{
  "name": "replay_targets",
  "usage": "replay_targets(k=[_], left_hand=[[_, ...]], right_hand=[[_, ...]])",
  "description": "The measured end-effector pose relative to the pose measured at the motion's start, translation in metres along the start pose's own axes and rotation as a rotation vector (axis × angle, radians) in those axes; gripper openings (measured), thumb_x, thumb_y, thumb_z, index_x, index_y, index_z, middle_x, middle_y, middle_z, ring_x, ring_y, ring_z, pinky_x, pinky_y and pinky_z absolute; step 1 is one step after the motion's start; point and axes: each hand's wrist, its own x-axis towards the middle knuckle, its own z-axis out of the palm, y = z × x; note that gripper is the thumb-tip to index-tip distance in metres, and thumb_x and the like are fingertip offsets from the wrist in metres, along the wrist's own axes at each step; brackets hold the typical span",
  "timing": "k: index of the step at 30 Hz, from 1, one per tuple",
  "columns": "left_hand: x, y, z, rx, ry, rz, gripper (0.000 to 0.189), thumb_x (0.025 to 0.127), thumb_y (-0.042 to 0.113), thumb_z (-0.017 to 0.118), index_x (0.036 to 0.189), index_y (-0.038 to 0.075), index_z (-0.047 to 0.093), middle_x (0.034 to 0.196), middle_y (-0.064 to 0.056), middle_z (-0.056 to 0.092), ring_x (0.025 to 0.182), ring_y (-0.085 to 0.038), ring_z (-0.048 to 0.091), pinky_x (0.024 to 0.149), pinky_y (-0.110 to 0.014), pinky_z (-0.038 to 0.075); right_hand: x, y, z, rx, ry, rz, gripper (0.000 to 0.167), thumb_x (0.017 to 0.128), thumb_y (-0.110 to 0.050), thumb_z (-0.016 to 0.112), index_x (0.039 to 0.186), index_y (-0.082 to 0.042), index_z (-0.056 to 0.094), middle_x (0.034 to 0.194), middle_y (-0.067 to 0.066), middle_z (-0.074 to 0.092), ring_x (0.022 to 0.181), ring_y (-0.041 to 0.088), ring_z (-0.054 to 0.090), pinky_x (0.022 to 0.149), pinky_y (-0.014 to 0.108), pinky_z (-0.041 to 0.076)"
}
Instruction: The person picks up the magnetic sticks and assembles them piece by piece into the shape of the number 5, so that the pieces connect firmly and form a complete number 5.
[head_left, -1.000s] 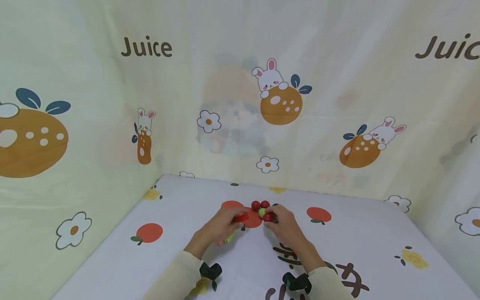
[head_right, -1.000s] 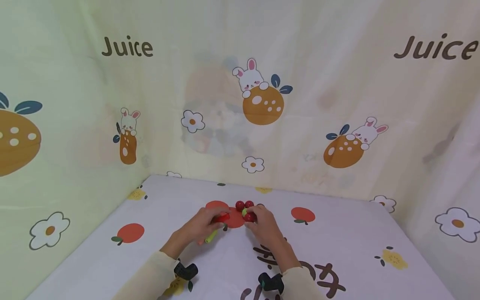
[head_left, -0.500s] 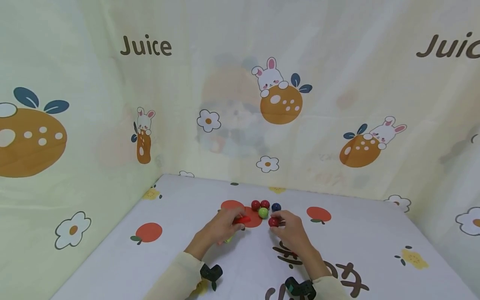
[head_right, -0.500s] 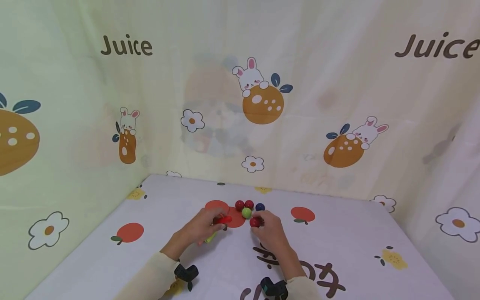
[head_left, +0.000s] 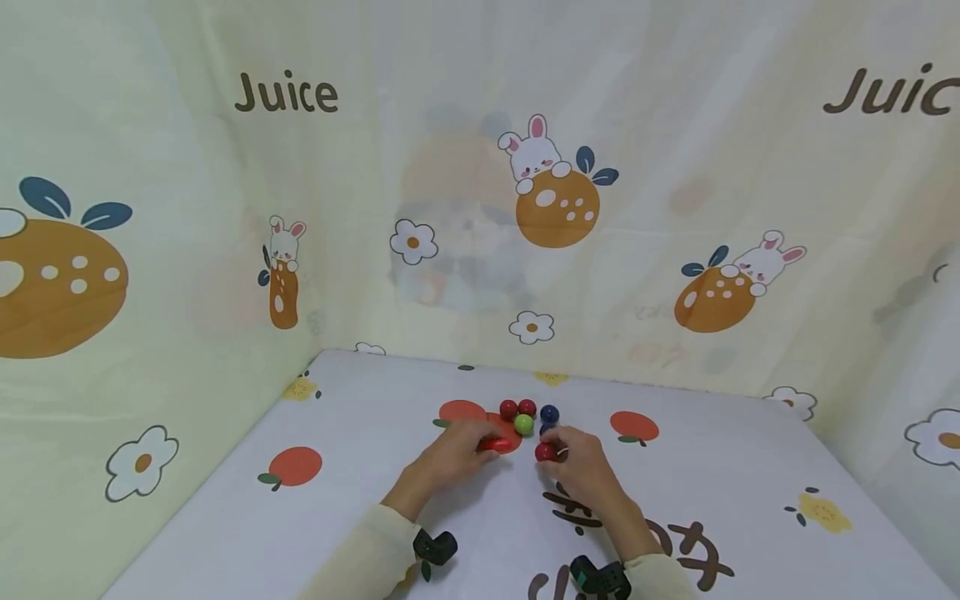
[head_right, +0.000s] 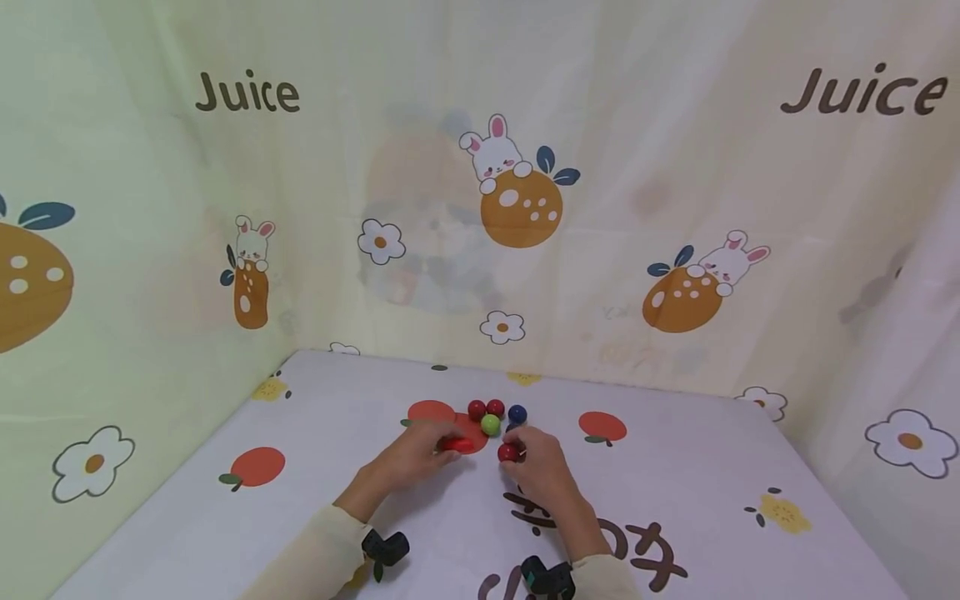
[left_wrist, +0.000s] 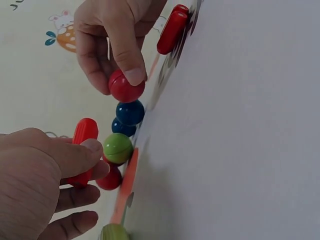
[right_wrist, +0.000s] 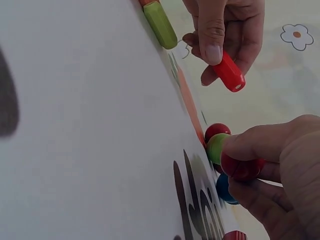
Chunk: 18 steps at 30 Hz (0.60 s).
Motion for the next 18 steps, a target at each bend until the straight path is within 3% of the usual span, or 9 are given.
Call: replay_targets(k=[7, 18], left_hand=[[0.007, 0.005, 0.01, 0.011, 0.013, 0.05, 0.027, 0.09, 0.009, 0.077, 0.115, 0.018, 0.074, 0.101, 0.013, 0.07, 0.095, -0.005, 0.059, 0.087, -0.02, 0.053], [0.015, 0.011, 0.022, 0.043, 0.007, 0.016, 0.019, 0.091, 0.009, 0.076, 0.108, 0.017, 0.076, 0.095, 0.012, 0.07, 0.09, -0.005, 0.058, 0.085, -0.021, 0.053]], right_hand=[[-0.004, 0.001, -0.002, -0.036, -0.017, 0.013, 0.034, 0.081, -0.008, 0.085, 0.112, -0.007, 0.072, 0.096, 0.001, 0.069, 0.087, 0.017, 0.06, 0.077, 0.033, 0.059], [-0.006, 0.006, -0.004, -0.059, -0.051, 0.032, 0.037, 0.081, -0.012, 0.085, 0.116, -0.008, 0.073, 0.103, 0.002, 0.069, 0.093, 0.018, 0.06, 0.082, 0.038, 0.059]])
